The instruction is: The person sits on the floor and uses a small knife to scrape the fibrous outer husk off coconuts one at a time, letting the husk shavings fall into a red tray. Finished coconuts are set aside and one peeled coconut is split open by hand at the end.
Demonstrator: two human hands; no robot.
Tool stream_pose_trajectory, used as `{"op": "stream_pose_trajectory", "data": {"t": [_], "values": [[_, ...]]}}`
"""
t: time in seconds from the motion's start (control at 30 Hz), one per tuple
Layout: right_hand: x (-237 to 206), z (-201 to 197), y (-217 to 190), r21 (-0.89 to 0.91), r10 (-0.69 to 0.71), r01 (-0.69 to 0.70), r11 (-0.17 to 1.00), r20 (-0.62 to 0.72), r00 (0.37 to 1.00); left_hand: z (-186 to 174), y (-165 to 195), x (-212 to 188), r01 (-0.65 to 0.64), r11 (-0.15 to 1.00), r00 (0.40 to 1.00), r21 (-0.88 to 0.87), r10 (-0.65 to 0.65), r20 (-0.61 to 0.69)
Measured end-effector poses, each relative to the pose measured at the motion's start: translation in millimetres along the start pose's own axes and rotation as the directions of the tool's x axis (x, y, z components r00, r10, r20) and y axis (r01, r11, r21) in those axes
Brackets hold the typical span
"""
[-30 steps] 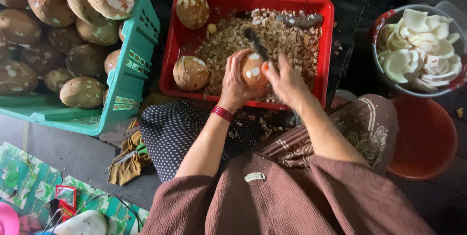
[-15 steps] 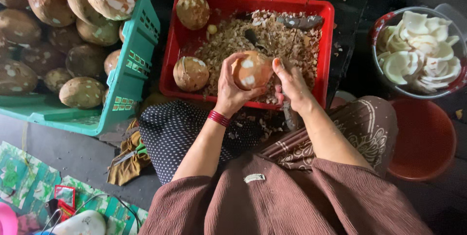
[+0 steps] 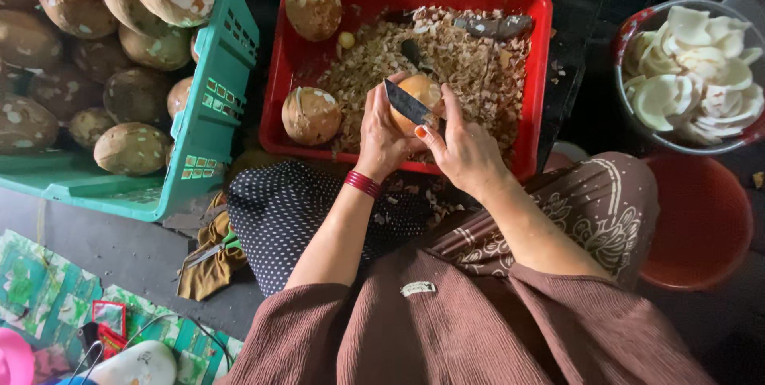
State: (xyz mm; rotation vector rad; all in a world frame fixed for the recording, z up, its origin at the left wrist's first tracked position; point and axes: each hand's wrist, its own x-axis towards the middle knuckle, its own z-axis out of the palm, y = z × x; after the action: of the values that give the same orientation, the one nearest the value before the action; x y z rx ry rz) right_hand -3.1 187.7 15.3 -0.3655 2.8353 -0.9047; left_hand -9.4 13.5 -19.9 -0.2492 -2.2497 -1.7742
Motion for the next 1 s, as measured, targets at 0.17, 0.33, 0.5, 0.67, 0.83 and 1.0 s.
{"op": "stream_pose_trajectory", "data": {"t": [0.17, 0.33, 0.5, 0.67, 0.83, 1.0], "values": [[12, 0, -2, 0.017, 0.063, -0.062, 0.998, -0.007, 0.998, 5, -1, 2, 0.012, 0.997, 0.999, 0.078, -0.009, -0.036], [8, -3, 0, 0.089, -0.134, 0.147, 0.985, -0.131, 0.982, 4, 4, 1, -0.019, 0.987, 0.999, 0.160, 0.026, -0.042], [7, 0, 2, 0.040, 0.110, -0.110, 0.993, -0.004, 0.994, 6, 3, 3, 0.025, 0.986, 0.998, 0.163, -0.014, -0.065], [34, -5, 11, 0.235, 0.279, -0.288, 0.928, 0.075, 0.957, 9, 6, 0, -0.051, 0.974, 0.996, 0.223, 0.064, -0.054], [33, -12, 13, 0.667, 0.273, -0.324, 0.671, 0.185, 0.944, 14, 13, -4, -0.142, 0.963, 0.981, 0.227, 0.167, -0.094], [5, -15, -4, 0.460, 0.109, -0.125, 0.879, 0.061, 0.992, 7, 6, 1, -0.076, 0.989, 0.996, 0.126, 0.082, -0.045]]}}
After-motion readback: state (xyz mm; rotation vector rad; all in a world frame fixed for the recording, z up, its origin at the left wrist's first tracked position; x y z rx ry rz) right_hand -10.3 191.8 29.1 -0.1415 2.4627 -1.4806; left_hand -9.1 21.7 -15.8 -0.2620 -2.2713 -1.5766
